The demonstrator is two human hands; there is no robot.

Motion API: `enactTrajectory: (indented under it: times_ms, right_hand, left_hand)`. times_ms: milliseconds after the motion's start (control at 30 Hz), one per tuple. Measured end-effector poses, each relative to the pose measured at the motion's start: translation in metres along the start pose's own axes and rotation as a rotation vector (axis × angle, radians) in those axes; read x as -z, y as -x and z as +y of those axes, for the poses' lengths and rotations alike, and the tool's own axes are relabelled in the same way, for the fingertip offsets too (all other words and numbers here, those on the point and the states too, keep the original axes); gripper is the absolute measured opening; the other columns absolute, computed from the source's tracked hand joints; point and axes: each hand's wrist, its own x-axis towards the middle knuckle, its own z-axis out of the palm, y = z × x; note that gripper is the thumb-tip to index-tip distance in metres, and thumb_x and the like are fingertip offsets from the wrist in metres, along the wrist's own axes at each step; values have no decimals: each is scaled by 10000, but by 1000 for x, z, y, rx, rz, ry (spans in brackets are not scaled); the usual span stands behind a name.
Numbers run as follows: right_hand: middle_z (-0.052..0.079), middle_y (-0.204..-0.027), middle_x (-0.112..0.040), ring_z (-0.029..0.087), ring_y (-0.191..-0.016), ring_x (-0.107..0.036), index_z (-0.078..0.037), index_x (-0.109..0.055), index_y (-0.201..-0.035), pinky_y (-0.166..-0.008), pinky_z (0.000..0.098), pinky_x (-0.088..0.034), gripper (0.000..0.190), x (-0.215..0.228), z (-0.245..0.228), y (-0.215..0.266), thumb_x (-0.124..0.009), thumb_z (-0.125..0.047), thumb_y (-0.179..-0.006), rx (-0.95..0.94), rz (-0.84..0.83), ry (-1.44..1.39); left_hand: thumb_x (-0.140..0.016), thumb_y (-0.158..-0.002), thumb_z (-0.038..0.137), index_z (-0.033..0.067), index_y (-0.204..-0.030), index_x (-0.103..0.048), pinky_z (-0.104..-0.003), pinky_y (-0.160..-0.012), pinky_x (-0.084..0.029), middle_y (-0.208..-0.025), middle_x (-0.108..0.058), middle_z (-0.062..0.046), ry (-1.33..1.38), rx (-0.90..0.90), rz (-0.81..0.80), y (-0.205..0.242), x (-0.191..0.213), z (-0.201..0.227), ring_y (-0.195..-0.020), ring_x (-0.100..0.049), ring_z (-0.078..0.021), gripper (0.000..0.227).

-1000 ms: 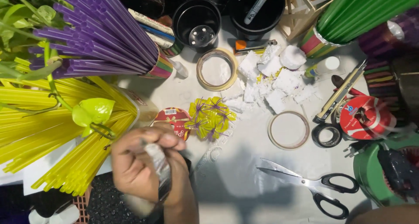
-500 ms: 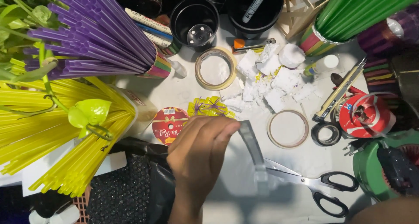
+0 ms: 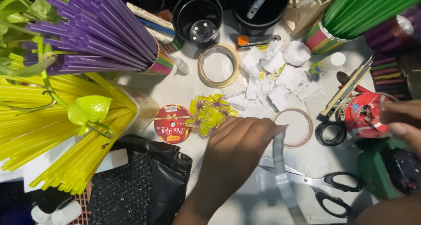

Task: The person is refining the decoration on a small pot by cutting double-sided tape and applying silver metallic strips over existing floral decorations.

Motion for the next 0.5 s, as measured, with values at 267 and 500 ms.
enactTrajectory:
  times_ms: [267,500]
  right_hand:
    - [108,-1033,-786,188,-999,-763,12,-728,-1098,-930,287,-599,238,7,-313,-53,-608,-69,-908,276,-66,-164]
    - [114,-904,-804,175,-826,-819,7,-732,-1013,-726,219,-685,183,-12,-307,-60,-679,-16,-839,427,-198,-486]
  left_hand:
    - [-627,-1040,135,64,-899,-601,-364,-767,-523,-842,-674,-42,227,20,65,-2,-19,-2,-736,-654,-235,160]
    - [-598,-1048,123,20,-995,-636,-324,-753,-535,-898,-700,-89,584,74,-7,-1,-9,-3,-747,-657,-222,122]
